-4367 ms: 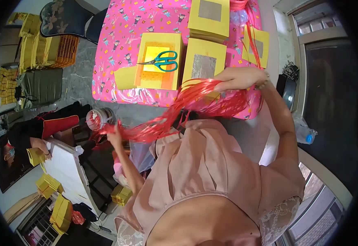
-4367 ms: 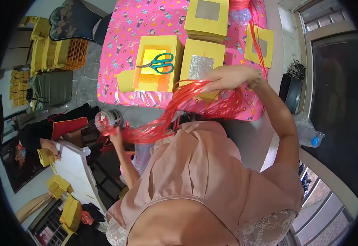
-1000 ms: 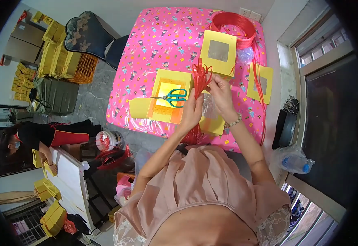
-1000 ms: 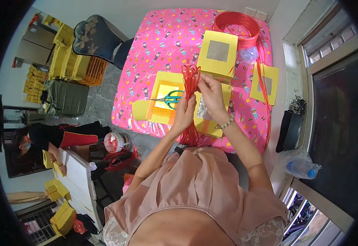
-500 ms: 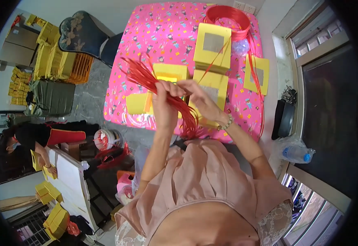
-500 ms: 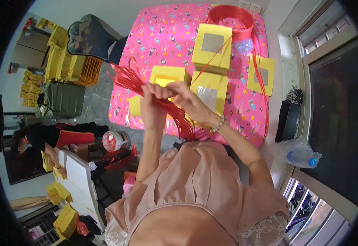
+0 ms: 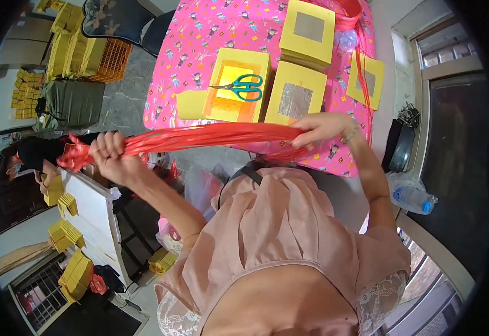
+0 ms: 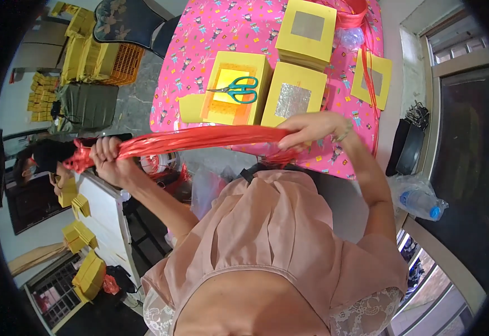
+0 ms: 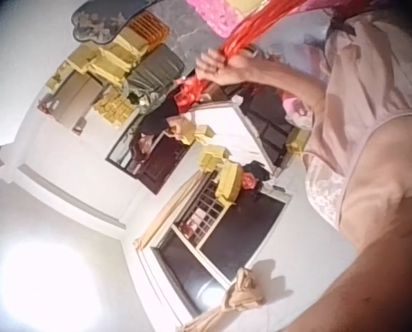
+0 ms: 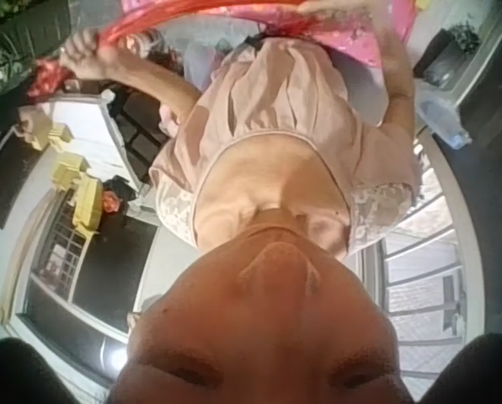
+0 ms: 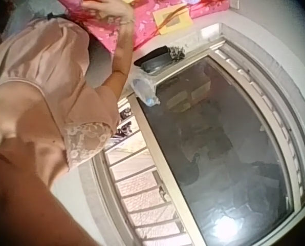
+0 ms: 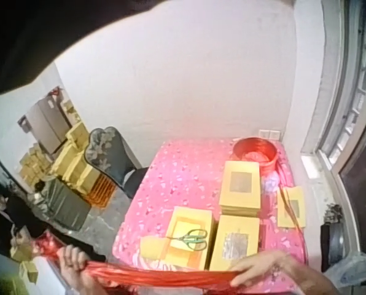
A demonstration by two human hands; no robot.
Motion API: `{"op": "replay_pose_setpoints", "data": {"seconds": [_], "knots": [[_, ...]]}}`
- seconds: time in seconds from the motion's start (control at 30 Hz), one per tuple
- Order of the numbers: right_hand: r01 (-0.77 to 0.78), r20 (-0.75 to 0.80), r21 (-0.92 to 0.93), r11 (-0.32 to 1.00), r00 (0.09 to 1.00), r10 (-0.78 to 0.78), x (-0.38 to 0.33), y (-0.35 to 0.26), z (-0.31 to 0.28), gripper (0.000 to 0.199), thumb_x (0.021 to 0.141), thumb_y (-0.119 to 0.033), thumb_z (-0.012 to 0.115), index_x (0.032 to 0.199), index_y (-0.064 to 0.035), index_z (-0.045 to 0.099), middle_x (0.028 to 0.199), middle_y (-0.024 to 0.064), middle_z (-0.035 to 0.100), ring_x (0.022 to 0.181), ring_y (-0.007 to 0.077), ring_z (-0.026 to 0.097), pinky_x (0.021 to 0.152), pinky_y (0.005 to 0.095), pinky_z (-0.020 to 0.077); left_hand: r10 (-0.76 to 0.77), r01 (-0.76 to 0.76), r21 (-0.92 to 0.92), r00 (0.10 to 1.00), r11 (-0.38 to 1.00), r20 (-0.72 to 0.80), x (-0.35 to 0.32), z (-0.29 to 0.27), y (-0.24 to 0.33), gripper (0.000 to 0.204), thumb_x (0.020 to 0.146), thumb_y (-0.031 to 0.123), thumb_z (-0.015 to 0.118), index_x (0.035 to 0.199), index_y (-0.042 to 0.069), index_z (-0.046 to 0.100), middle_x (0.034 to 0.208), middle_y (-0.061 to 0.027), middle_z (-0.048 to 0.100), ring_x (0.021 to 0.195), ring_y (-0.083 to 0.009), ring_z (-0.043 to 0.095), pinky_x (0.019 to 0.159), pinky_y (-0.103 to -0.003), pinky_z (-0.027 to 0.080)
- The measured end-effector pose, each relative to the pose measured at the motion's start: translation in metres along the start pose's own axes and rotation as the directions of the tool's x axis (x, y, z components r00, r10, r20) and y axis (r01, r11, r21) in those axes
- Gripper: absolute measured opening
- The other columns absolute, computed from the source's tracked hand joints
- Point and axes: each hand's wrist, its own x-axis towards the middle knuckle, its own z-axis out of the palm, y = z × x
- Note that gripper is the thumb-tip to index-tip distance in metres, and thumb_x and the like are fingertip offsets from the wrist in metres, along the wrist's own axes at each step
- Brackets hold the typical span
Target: Bundling red plastic/paper strips and preparing yellow joss paper boxes.
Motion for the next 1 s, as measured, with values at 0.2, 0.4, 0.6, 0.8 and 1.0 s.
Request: {"op": "replay_pose_setpoints", "data": {"seconds": [0.2, 0.4, 0.6, 0.8, 1.0], "knots": [[-0.06, -0.084, 0.024, 0.998, 0.995, 0.062, -0.064, 0.02, -0.037, 0.025, 0.091, -0.022, 0.055, 0.102, -0.0002, 0.058, 0.071, -0.0044, 0.05, 0.06, 0.0027, 0.043, 0.053, 0.0193, 0.0375, 0.014, 0.014, 0.087, 0.951, 0.996, -0.308, -0.01, -0.157, 0.129, 0.032, 0.087, 0.008, 0.039, 0.056, 0.012, 0.03, 0.052, 0.0013, 0.028, 0.041, -0.0099, 0.023, 0.04, -0.025, 0.022], [-0.181, -0.142, -0.009, 0.983, 0.974, 0.178, -0.091, 0.027, -0.052, 0.024, 0.091, -0.024, 0.054, 0.1, -0.0016, 0.059, 0.073, -0.0057, 0.05, 0.06, 0.001, 0.043, 0.053, 0.0168, 0.0358, 0.164, 0.175, 0.466, 0.784, 0.867, -0.598, -0.073, -0.29, 0.178, 0.018, 0.082, 0.014, 0.043, 0.067, 0.009, 0.036, 0.058, -0.0036, 0.038, 0.048, -0.0166, 0.032, 0.046, -0.031, 0.028], [-0.084, -0.234, -0.338, 0.937, 0.972, 0.003, -0.061, 0.001, -0.032, 0.033, 0.093, -0.03, 0.049, 0.094, 0.0024, 0.055, 0.073, 0.0046, 0.057, 0.064, 0.0137, 0.051, 0.06, 0.0296, 0.0418, 0.311, 0.787, 0.61, 0.559, 0.092, -0.769, -0.134, -0.331, 0.122, 0.039, 0.085, 0.032, 0.055, 0.097, -0.005, 0.058, 0.077, -0.0125, 0.061, 0.067, -0.0274, 0.058, 0.065, -0.043, 0.046], [-0.071, -0.106, -0.688, 0.722, 0.994, -0.003, -0.008, -0.032, -0.013, 0.041, 0.093, -0.037, 0.044, 0.094, 0.0026, 0.054, 0.079, 0.0222, 0.056, 0.073, 0.0375, 0.054, 0.067, 0.0408, 0.0422, -0.302, -0.002, 0.983, 0.952, -0.181, -0.054, -0.102, -0.098, -0.1, 0.041, 0.093, 0.019, 0.05, 0.128, -0.002, 0.045, 0.125, -0.0172, 0.052, 0.116, -0.0242, 0.049, 0.099, -0.034, 0.036], [0.062, 0.002, -0.658, 0.751, 0.997, -0.08, 0.014, -0.045, -0.007, 0.038, 0.092, -0.036, 0.048, 0.097, 0.0017, 0.054, 0.082, 0.0189, 0.06, 0.079, 0.032, 0.059, 0.068, 0.0374, 0.0447, -0.888, 0.193, 0.98, 0.458, 0.056, -0.04, -0.119, 0.016, -0.164, 0.032, 0.095, 0.025, 0.042, 0.106, -0.002, 0.054, 0.092, -0.0169, 0.061, 0.088, -0.0204, 0.058, 0.079, -0.031, 0.044]]}}
